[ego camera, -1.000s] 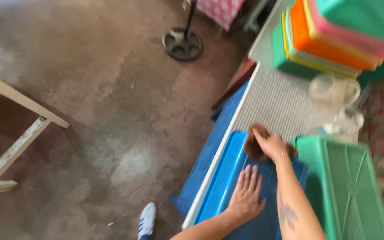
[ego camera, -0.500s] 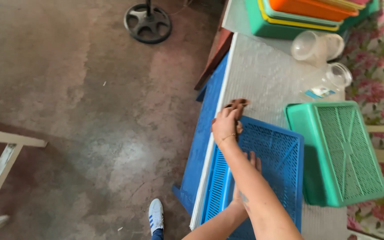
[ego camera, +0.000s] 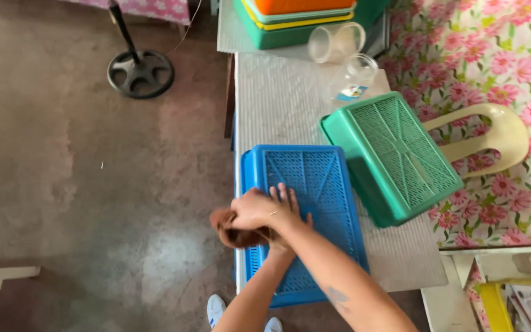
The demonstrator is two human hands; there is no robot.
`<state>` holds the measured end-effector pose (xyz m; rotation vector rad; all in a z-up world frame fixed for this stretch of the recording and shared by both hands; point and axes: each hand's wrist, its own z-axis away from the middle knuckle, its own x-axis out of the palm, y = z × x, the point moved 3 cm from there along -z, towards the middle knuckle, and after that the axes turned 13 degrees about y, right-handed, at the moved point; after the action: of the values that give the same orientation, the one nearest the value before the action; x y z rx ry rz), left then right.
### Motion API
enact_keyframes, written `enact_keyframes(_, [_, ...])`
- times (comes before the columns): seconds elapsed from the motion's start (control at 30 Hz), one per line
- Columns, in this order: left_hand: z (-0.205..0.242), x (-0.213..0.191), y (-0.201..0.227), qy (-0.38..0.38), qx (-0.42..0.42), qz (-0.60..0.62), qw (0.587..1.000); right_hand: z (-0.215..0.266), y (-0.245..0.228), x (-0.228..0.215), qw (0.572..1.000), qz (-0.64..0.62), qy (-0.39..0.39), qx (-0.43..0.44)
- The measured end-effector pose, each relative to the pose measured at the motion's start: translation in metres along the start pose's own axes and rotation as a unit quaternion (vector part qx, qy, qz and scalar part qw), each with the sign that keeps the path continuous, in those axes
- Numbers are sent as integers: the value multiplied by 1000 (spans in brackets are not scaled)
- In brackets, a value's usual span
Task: The person is cleaning and wiping down colorful plastic trays using a cloth.
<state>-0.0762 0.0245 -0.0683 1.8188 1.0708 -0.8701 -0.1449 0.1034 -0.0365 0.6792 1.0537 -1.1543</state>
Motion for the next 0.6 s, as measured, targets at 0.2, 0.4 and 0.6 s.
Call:
enact_keyframes(0.2, [-4,-46,-6,209,61,24,976,102,118,-88,887,75,448,84])
enact_keyframes(0.4, [-7,-42,-17,101,50,-6,994,187,170,62,893,38,439,92])
enact_keyframes(0.6, [-6,-39,-25,130,59,-5,990,305,99,105,936,79,337,55])
